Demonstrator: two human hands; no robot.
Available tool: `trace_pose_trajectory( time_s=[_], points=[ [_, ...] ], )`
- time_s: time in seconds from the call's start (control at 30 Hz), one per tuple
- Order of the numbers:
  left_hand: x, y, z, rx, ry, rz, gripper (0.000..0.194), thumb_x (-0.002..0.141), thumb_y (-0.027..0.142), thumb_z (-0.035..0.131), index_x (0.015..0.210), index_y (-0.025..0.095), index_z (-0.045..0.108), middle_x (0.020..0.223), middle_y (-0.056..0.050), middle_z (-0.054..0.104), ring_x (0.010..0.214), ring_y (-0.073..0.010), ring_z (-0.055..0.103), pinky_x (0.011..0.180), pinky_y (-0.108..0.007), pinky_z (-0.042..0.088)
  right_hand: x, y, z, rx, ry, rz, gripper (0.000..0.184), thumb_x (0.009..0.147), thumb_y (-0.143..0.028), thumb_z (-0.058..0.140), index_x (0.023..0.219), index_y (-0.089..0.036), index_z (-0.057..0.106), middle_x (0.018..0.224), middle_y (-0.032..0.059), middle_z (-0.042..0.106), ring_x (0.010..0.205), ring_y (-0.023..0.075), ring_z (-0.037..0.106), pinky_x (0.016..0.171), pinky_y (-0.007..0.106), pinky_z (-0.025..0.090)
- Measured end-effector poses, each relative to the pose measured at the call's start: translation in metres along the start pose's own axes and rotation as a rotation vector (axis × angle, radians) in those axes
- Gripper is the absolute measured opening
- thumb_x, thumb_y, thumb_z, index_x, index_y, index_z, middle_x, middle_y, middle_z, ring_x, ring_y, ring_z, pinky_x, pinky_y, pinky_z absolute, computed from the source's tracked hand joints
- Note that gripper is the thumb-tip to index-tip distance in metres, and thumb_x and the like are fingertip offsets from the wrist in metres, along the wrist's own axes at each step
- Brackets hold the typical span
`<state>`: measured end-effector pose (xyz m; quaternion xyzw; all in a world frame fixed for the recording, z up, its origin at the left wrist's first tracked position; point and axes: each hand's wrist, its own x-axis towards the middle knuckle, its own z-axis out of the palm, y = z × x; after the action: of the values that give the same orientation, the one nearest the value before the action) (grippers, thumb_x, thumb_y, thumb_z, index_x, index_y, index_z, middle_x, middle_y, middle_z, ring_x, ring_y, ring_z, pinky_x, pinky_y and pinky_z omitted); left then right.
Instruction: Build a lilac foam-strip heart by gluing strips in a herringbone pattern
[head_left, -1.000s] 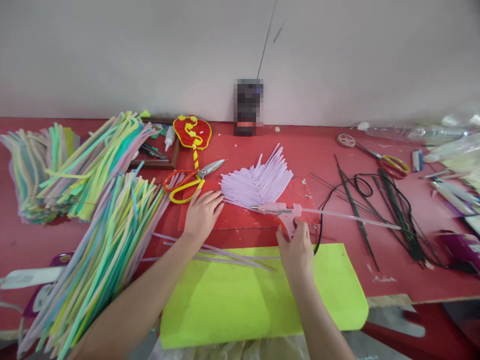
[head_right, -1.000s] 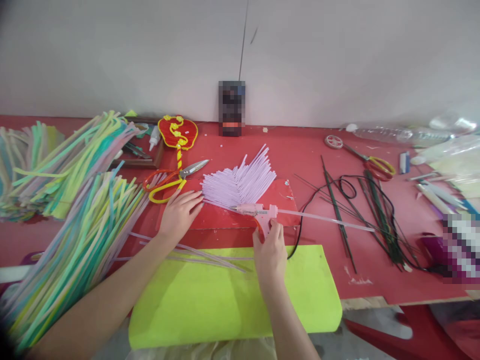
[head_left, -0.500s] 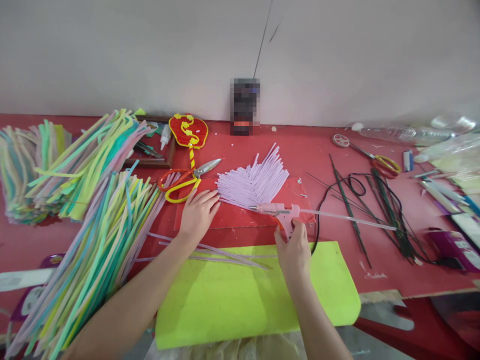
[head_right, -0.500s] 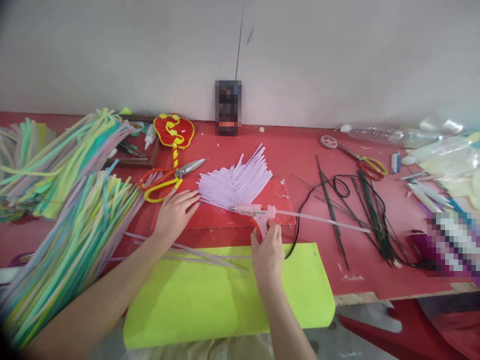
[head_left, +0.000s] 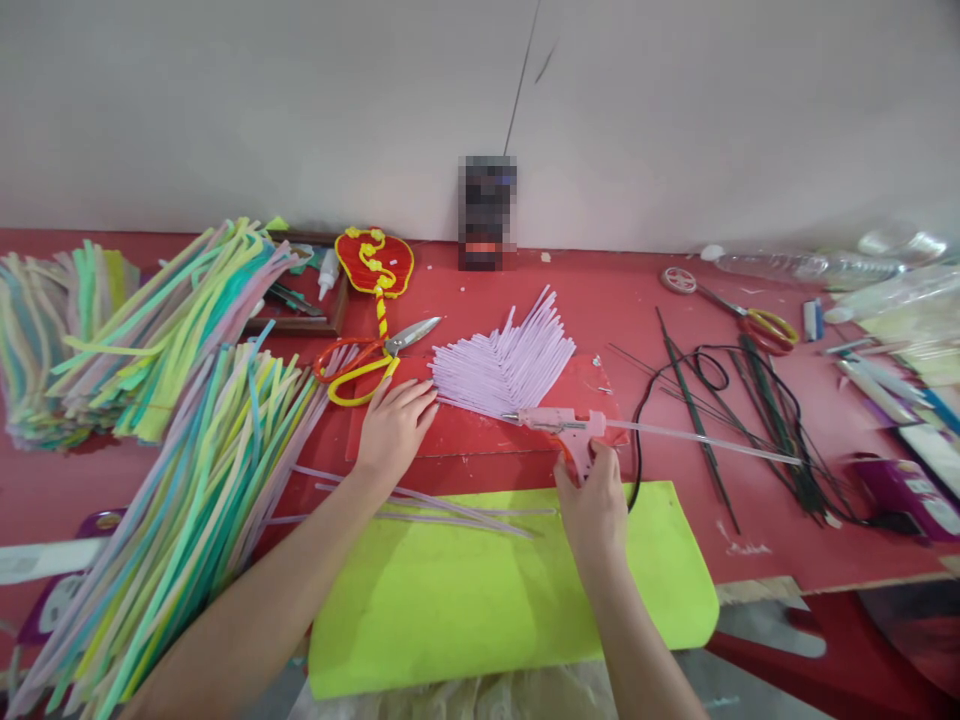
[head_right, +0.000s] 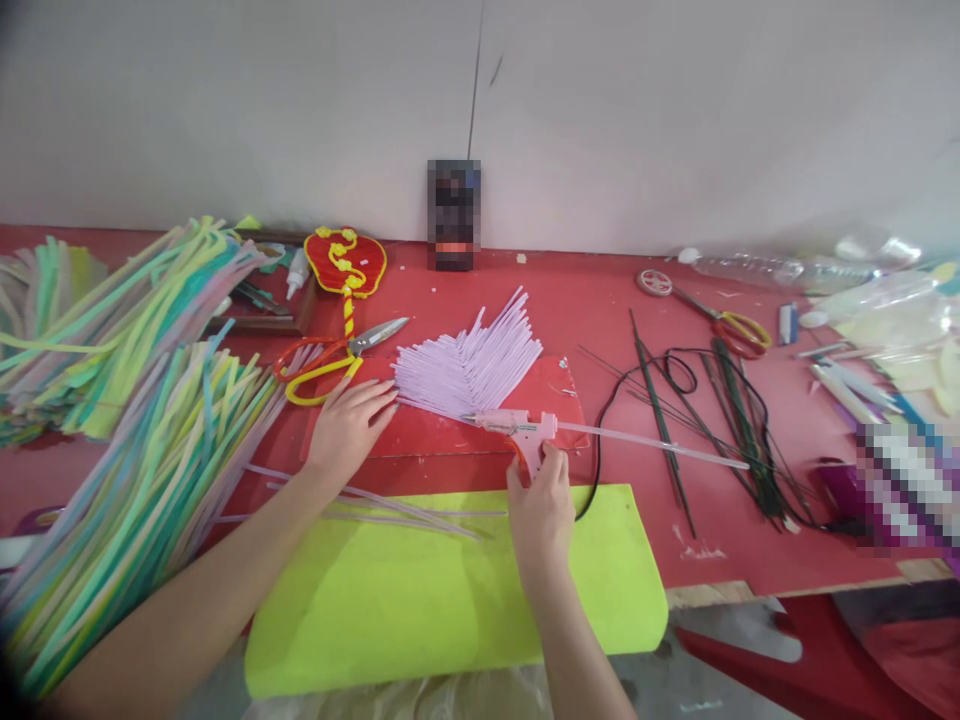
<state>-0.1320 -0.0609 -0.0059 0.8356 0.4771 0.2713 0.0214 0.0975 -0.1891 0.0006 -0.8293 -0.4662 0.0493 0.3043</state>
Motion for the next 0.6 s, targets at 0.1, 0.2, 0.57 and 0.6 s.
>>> trace_pose_trajectory(
  time_s=[0.1, 0.2, 0.57, 0.6],
  points=[
    [0.0, 0.0, 0.0, 0.006, 0.003, -0.001, 0.021, 0.09, 0.022, 0.052, 0.1, 0.022, 0.07, 0.111, -0.002, 0.07, 0.105, -0.0224, 0.064, 0.104, -0.046, 0.04, 0.0, 0.002, 0.0, -0.001, -0.003, 0.019, 0.037, 0.083, -0.047, 0.042, 0.107, -0.019, 0.046, 0.1, 0.0131, 0.057, 0.09, 0.0256, 0.057, 0.068, 0.036, 0.045],
    [0.0, 0.001, 0.0, 0.012, 0.011, 0.005, 0.021, 0.089, 0.022, 0.053, 0.099, 0.02, 0.071, 0.111, -0.003, 0.07, 0.103, -0.0225, 0.064, 0.104, -0.046, 0.04, 0.0, 0.005, -0.001, 0.003, -0.008, 0.018, 0.038, 0.083, -0.049, 0.043, 0.106, -0.019, 0.046, 0.099, 0.0127, 0.057, 0.092, 0.0268, 0.057, 0.069, 0.037, 0.045],
    [0.0, 0.001, 0.0, -0.013, 0.002, -0.007, 0.021, 0.09, 0.021, 0.051, 0.1, 0.022, 0.07, 0.111, -0.003, 0.07, 0.104, -0.0223, 0.064, 0.103, -0.047, 0.039, 0.0, 0.015, -0.004, -0.035, 0.034, -0.039, 0.044, 0.086, -0.055, 0.039, 0.108, -0.018, 0.045, 0.099, 0.0148, 0.057, 0.093, 0.0288, 0.056, 0.069, 0.039, 0.045],
    [0.0, 0.001, 0.0, -0.015, 0.001, -0.008, 0.021, 0.09, 0.021, 0.051, 0.1, 0.022, 0.07, 0.111, -0.003, 0.07, 0.104, -0.0223, 0.065, 0.103, -0.048, 0.04, 0.0, 0.016, -0.005, -0.036, 0.033, -0.035, 0.044, 0.086, -0.055, 0.039, 0.109, -0.018, 0.045, 0.099, 0.0148, 0.057, 0.092, 0.0285, 0.056, 0.069, 0.039, 0.045]
  ],
)
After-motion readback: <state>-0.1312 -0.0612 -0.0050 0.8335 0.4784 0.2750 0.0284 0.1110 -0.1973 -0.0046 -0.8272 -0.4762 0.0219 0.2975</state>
